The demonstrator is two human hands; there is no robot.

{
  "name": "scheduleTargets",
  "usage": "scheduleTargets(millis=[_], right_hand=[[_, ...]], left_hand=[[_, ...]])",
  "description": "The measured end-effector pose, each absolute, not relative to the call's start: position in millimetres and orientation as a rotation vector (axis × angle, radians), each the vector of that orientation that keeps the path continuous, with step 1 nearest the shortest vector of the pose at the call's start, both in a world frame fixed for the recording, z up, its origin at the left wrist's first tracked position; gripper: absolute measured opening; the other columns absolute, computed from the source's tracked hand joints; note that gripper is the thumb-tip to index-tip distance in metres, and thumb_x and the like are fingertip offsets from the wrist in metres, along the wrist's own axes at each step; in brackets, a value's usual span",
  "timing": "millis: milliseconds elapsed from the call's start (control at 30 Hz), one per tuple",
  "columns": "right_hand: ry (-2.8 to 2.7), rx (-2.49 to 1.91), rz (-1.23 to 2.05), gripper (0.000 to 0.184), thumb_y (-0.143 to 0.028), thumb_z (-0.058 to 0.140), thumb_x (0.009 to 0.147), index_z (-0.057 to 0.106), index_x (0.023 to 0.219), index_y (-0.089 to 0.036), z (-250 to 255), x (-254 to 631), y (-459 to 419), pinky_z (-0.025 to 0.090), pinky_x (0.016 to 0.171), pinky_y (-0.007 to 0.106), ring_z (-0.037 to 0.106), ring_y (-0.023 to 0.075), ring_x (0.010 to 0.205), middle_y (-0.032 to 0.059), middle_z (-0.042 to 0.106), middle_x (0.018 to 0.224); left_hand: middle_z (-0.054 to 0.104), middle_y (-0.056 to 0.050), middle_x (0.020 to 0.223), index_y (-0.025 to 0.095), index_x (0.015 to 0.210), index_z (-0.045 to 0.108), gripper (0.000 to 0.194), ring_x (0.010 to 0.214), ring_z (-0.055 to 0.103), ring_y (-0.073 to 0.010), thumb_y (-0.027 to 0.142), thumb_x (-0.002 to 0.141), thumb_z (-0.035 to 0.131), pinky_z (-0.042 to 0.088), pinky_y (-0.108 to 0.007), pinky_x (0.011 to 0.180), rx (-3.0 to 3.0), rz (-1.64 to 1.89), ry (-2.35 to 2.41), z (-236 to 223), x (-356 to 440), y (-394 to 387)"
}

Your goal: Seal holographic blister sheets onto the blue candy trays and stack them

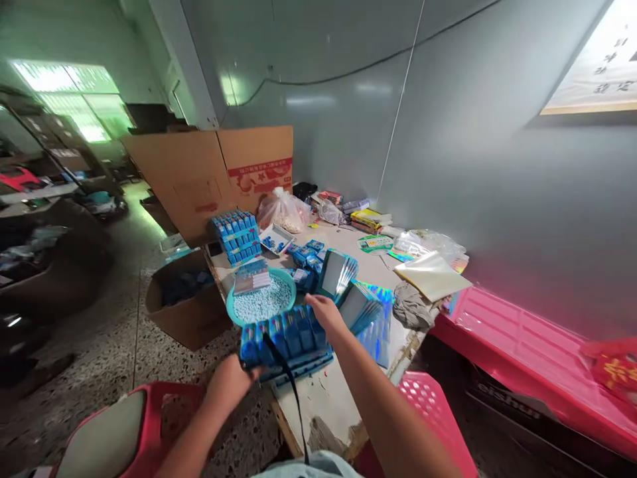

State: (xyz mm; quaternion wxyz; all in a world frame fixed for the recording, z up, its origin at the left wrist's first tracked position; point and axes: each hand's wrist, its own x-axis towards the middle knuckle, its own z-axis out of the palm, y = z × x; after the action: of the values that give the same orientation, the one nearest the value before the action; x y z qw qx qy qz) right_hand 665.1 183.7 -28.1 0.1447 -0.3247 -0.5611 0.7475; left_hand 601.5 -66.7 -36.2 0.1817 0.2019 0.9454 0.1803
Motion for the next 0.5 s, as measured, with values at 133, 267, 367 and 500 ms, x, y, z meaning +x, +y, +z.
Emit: scheduleTargets(millis=[133, 267, 367, 500], right_hand=[[-1.632, -0.991, 2.166, 0.043, -0.047, 0.081, 0.063, 0.074, 0.088, -0.014, -39, 663, 184, 0.048, 0.064, 0.028, 0.062, 0.0178, 0.066, 0.0028, 0.070, 0.072], [-1.449, -0.964, 2.263, 0.049, -0.049, 0.078, 0.066, 0.071, 0.102, -0.017, -50, 677, 188, 0.053, 0.067, 0.031, 0.068, 0.0213, 0.076, 0.0074, 0.075, 0.091], [-1.204, -0.941, 2.207, 0.047, -0.049, 0.074, 0.067, 0.071, 0.103, -0.018, -65, 690, 189, 0.054, 0.080, 0.032, 0.067, 0.0267, 0.105, 0.0101, 0.073, 0.110], [-1.281, -0.986, 2.089, 0.044, -0.055, 0.066, 0.070, 0.071, 0.099, -0.023, -87, 711, 176, 0.054, 0.087, 0.035, 0.061, 0.0289, 0.119, 0.0092, 0.070, 0.120]], left_hand=[[0.076, -0.015, 0.092, 0.016, 0.090, 0.074, 0.026, 0.092, 0.071, -0.0286, 0.038, 0.077, 0.069, 0.045, -0.029, 0.070, 0.574, 0.508, 2.683, -54, 605, -65], [0.076, -0.014, 0.096, 0.017, 0.087, 0.074, 0.026, 0.094, 0.070, -0.0295, 0.038, 0.071, 0.073, 0.046, -0.030, 0.074, 0.693, 0.486, 2.641, -54, 601, -80], [0.076, -0.012, 0.102, 0.018, 0.097, 0.073, 0.033, 0.097, 0.069, -0.0285, 0.034, 0.068, 0.074, 0.048, -0.030, 0.079, 0.722, 0.656, 2.538, -60, 595, -91], [0.074, -0.010, 0.113, 0.016, 0.128, 0.060, 0.060, 0.106, 0.068, -0.0251, 0.042, 0.075, 0.070, 0.052, -0.031, 0.087, 0.439, 1.351, 2.061, -83, 592, -109]])
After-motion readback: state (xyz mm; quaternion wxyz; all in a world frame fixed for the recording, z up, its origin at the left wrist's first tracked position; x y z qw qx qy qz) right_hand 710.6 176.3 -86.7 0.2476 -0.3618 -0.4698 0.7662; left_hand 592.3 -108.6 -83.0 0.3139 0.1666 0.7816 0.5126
